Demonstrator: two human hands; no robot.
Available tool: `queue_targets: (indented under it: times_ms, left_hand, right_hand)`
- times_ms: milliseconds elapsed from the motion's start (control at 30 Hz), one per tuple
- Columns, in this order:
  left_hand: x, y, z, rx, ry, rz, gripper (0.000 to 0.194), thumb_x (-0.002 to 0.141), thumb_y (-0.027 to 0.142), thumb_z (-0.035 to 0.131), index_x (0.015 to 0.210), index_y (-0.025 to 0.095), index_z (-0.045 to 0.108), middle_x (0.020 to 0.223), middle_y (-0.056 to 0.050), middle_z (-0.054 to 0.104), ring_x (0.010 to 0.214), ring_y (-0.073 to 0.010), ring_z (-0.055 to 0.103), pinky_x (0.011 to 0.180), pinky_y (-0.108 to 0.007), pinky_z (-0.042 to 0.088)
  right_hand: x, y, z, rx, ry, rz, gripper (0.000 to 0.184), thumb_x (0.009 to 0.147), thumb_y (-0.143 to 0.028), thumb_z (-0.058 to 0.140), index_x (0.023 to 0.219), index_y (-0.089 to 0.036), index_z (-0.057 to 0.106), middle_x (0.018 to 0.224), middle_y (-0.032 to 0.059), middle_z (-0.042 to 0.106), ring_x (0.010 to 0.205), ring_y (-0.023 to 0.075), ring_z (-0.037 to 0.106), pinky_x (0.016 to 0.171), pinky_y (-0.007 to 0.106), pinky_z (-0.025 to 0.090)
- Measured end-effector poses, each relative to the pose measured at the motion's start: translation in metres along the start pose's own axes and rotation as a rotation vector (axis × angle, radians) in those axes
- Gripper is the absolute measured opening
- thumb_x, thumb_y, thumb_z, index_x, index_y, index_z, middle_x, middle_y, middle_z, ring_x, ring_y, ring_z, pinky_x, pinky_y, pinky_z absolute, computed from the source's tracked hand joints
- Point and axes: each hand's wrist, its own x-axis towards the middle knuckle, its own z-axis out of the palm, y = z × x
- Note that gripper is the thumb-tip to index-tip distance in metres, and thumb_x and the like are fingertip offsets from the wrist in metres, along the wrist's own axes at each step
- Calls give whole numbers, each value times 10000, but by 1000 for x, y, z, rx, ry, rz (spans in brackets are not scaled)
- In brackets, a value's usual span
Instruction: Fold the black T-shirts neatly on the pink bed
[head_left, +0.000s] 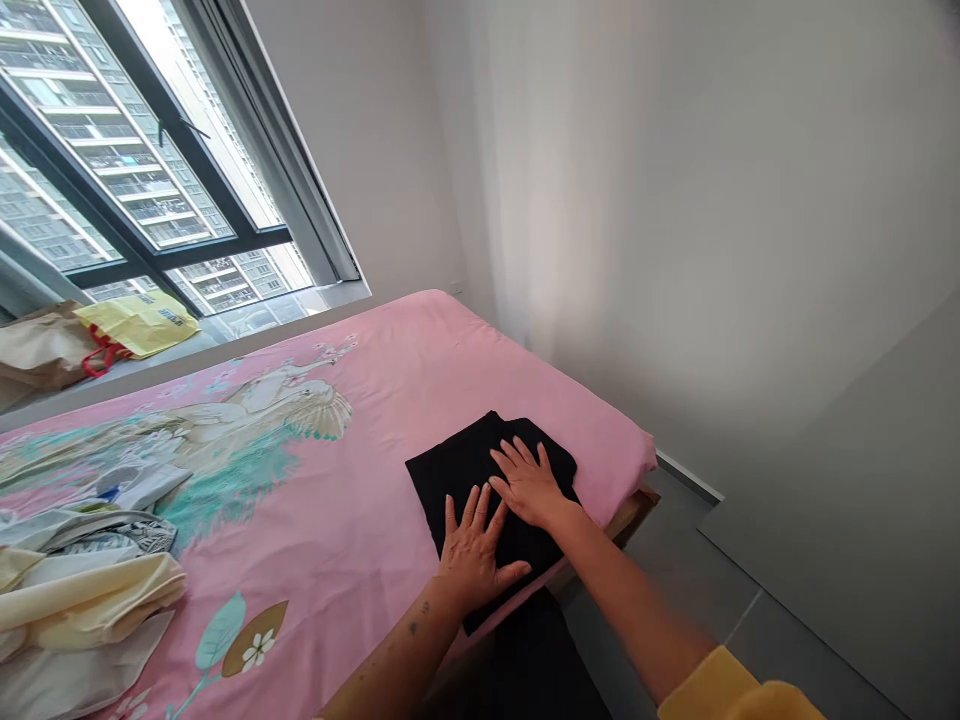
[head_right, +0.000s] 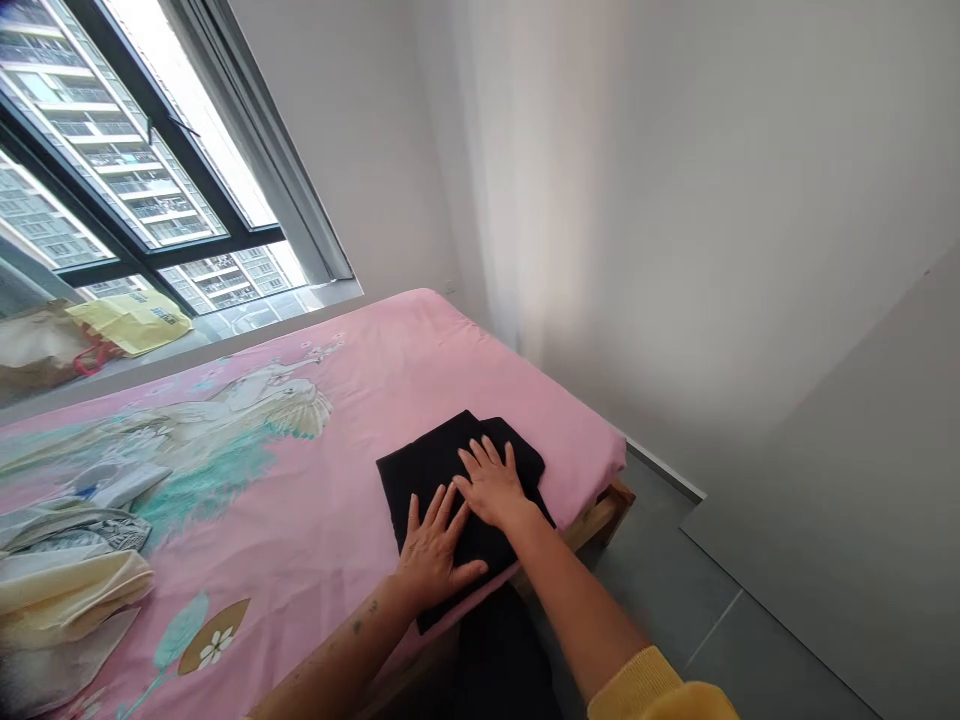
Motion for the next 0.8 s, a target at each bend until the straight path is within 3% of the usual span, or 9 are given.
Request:
queue_targets:
  times_ms: [167,300,367,433,533,600,633,700,800]
  left_hand:
    - [-5,3,3,-84,33,-10,949,719,775,455,1484,278,192,1543,-122,221,1416,-348,174,1104,-646,-35]
    - [-9,-7,-6,-159,61,-50,624,851,603,445,1387,285,419,1491,-73,364,1409,-277,238,1138,-588,-2]
    - [-7,-22,-10,-183,121,-176,451,915,454,409,1325,286,493,1479,-48,389,1414,-242,230,1146,-564,17]
    - [0,-40,-13,-253,186,-393,448,898,377,461,1330,263,486,1509,-64,331,1426,-253,187,1143,-561,47]
    - [11,-64,-16,-471,256,-731,729,742,392,674,1379,169,401,1528,-162,254,1421,-324,173,1135,-555,119]
    - [12,-68,-19,-555,292,-821,854,682,417,725,1392,127,349,1504,-205,286,1402,-338,225,1134,-527,177]
    - [9,-66,-20,-592,308,-817,821,712,432,700,1388,132,344,1480,-199,339,1380,-323,288,1125,-502,231]
    - [-2,-58,-22,-819,321,-789,656,803,447,608,1353,166,385,1395,-163,473,1282,-276,455,1061,-436,372]
    - [-25,-47,-22,-1449,220,-853,490,833,443,582,1239,185,490,1238,-133,606,1081,-236,616,899,-363,511]
  right_hand:
    - [5,18,34,-47,-51,33,596,929,-488,240,1475,-252,211,1562,10,147,1440,229,21,1134,555,14]
    - [5,20,38,-67,-52,37,606,929,-513,206,1479,-257,192,1564,-1,134,1440,226,13,1134,554,18]
    - [6,20,39,-68,-53,36,608,930,-526,189,1480,-266,186,1565,-6,131,1440,224,11,1133,557,16]
    - [6,21,40,-66,-55,34,610,929,-539,173,1480,-276,180,1566,-12,124,1440,221,5,1133,556,11]
    - [6,21,41,-62,-50,33,616,930,-548,160,1480,-271,180,1566,-2,130,1440,224,6,1134,554,13]
    - [6,21,41,-60,-40,31,618,932,-549,158,1479,-264,188,1564,6,145,1440,228,11,1135,553,19]
    - [5,21,40,-58,-33,28,616,933,-548,156,1478,-263,193,1562,7,153,1439,229,15,1135,552,23]
    - [5,21,40,-51,-22,23,612,934,-549,154,1475,-266,203,1559,2,166,1439,226,21,1137,547,29]
    - [5,22,41,-40,-10,20,608,936,-551,155,1472,-270,213,1558,-2,172,1439,220,25,1138,541,22]
